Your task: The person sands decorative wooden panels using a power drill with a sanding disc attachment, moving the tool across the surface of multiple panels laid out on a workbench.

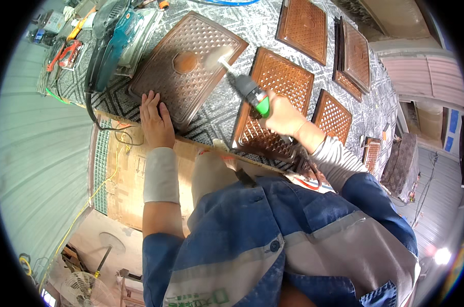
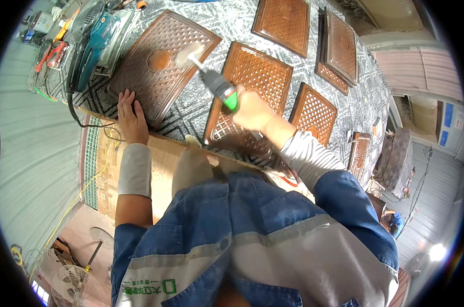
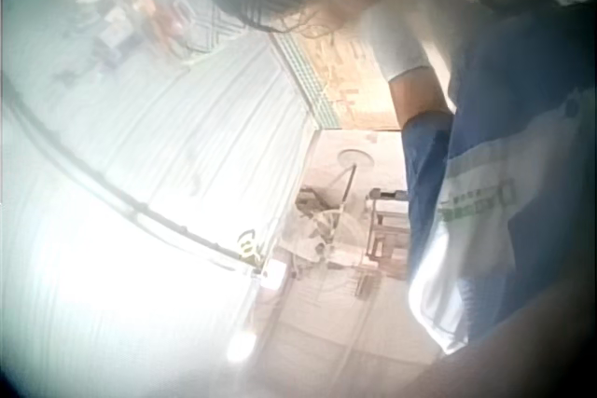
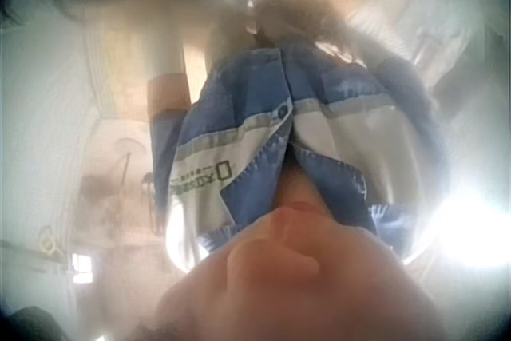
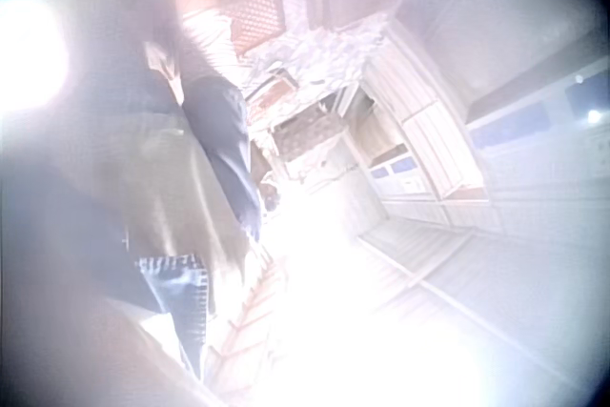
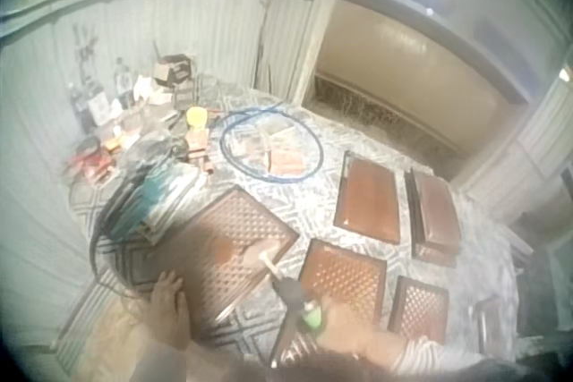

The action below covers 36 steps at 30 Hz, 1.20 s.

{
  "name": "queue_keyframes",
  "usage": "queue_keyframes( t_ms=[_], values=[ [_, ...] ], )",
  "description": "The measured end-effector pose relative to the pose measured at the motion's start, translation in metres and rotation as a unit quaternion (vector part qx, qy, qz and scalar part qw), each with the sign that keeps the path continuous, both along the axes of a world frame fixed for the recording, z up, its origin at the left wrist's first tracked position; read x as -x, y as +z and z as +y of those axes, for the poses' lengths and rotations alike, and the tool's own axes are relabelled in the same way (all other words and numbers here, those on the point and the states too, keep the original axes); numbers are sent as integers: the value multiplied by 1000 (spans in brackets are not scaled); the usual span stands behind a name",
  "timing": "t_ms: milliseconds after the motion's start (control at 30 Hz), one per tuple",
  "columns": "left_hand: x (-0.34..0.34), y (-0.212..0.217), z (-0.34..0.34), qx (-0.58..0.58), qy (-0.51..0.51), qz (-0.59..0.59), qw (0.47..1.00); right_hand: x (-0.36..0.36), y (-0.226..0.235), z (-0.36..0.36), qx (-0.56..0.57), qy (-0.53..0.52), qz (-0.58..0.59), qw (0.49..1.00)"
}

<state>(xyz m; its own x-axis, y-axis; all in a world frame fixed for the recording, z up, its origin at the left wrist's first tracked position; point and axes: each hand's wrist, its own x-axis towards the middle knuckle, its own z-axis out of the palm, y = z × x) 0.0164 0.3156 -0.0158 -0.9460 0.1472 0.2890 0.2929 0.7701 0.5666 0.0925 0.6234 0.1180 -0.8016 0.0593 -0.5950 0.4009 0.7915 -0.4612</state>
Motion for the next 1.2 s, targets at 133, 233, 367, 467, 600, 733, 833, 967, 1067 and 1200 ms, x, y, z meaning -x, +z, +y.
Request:
queue_keyframes(
  t_ms=[133,233,367,467,600,733,833,967,1067,1200],
  values=[
    [-2,1,16,24,57,24,998,-26,-12,-9,53,74,-22,996],
    [-1,-6,14,20,53,33,998,-18,-19,6,60,28,-2,998],
    [-1,-8,13,12,48,45,998,13,4,36,50,-42,-18,998],
    [1,-7,15,5,38,57,998,-4,-16,35,74,5,35,997],
    [0,-4,17,10,46,50,998,-2,-20,33,69,3,11,998],
    [1,-5,17,1,50,47,998,25,-9,57,34,-31,9,999],
    [1,-6,16,6,48,43,998,16,-12,53,66,1,-11,998],
    [1,-4,17,27,51,34,998,31,-10,66,60,-47,-13,997],
    [0,-3,16,37,48,35,998,25,-16,70,76,-24,-12,997],
    [-1,-2,17,41,48,28,998,21,-25,61,42,25,31,998]
  ],
)
